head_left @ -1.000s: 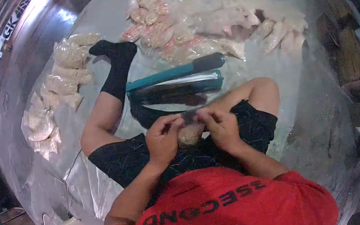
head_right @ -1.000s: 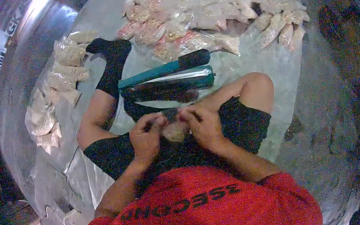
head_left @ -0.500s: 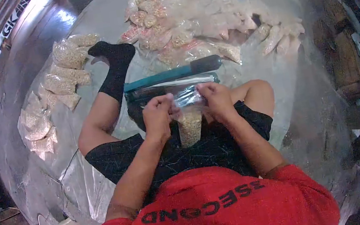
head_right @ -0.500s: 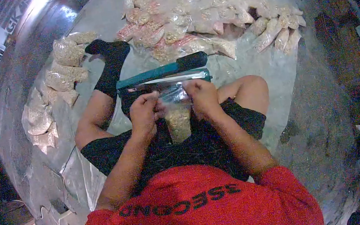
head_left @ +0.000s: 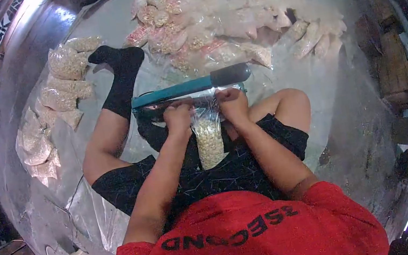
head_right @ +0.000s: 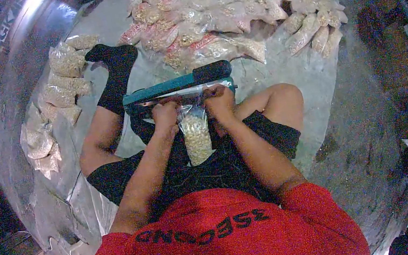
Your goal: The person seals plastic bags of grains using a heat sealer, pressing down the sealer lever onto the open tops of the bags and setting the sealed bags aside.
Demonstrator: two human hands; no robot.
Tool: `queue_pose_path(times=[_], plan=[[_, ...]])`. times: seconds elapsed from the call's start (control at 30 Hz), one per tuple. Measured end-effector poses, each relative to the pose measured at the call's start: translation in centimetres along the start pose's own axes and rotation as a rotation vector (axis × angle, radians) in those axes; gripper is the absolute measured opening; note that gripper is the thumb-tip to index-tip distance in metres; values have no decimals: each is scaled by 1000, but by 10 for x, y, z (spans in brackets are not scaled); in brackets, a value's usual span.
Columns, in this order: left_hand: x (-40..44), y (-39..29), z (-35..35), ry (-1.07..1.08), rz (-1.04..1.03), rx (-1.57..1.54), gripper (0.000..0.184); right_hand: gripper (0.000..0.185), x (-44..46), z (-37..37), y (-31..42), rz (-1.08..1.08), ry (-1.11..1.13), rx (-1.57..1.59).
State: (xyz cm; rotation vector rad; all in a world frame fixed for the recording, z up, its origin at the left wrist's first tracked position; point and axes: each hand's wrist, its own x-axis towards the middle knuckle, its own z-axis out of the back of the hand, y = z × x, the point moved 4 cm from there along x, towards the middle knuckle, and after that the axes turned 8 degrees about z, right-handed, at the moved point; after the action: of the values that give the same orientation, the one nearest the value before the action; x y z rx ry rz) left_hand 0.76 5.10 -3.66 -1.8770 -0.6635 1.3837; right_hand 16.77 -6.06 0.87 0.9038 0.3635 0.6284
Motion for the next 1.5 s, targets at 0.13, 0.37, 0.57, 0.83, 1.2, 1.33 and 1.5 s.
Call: queue_pose_path(times=[0.13, 0.37, 0.57, 0.83, 1.2, 1.33, 1.5], plan=[[-14, 0, -1, 20, -65, 98, 16, 39, 5, -11, -13, 29, -11, 83], [-31, 20, -4, 54, 16, -1, 24, 39, 3, -12, -11, 84, -66, -83], [-23, 24, -8, 29, 83, -1, 24, 33, 4, 14, -16, 23, -20, -34], [0, 47, 0, 30, 44, -31, 26, 22, -6, 105, 130, 914, -352, -207], [-20, 24, -5, 30, 17, -12, 20, 29, 22, 36, 41, 769, -3, -500], [-13, 32, -3, 30, 76, -49, 19, 28, 28, 26, 31, 732, 57, -480], [-15, 29, 0, 36, 85, 0, 21, 27, 31, 20, 30, 669, 109, -529]])
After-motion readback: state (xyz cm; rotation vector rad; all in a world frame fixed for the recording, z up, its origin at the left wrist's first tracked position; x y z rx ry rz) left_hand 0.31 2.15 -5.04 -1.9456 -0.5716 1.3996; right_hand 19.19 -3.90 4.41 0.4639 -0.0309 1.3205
